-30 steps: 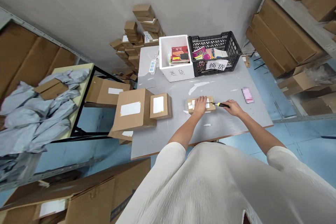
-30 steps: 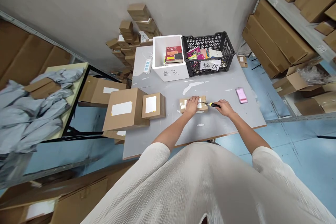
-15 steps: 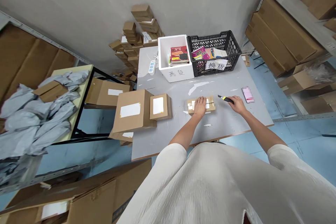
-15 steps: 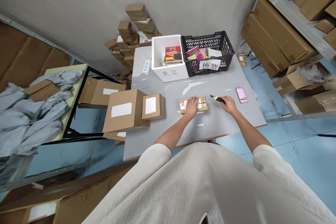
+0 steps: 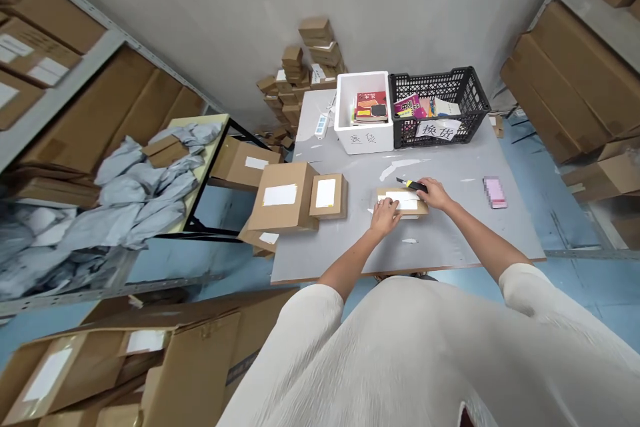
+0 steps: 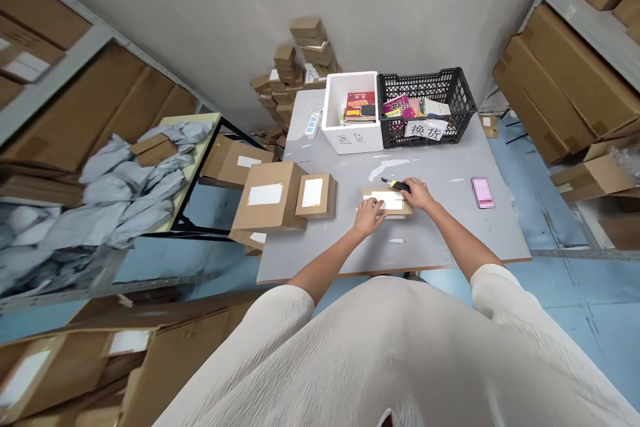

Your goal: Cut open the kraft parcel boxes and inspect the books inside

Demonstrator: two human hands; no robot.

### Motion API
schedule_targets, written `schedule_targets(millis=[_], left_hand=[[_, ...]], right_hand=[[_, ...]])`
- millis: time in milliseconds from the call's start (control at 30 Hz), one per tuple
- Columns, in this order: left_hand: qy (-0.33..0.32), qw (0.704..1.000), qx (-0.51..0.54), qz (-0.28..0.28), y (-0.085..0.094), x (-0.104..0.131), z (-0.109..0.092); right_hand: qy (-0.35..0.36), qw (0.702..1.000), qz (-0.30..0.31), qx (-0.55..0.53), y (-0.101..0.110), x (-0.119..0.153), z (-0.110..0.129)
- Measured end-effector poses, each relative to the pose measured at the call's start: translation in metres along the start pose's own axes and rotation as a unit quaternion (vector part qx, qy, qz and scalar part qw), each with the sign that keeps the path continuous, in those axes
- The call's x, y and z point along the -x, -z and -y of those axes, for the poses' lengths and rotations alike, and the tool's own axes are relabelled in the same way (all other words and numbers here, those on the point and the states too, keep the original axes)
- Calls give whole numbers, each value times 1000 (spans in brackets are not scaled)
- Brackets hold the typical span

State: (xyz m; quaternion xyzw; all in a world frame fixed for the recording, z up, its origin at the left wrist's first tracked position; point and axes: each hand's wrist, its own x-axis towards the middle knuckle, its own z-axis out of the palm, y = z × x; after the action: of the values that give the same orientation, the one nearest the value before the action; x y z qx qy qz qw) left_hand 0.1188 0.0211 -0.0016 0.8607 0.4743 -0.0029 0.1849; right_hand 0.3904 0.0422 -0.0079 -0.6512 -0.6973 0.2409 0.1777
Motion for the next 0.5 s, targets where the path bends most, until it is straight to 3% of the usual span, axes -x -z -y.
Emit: schedule_targets(millis=[200, 367, 500], left_hand=[[49, 998, -2, 39, 1, 3, 11], [65, 998, 3, 21, 5, 1, 18], [66, 997, 23, -11, 9, -1, 19]], right_hand=[[-40, 998, 51, -4, -18, -16, 15], [-97, 993, 57, -37, -17, 4, 12], [-130, 982, 63, -119, -29, 29, 25]])
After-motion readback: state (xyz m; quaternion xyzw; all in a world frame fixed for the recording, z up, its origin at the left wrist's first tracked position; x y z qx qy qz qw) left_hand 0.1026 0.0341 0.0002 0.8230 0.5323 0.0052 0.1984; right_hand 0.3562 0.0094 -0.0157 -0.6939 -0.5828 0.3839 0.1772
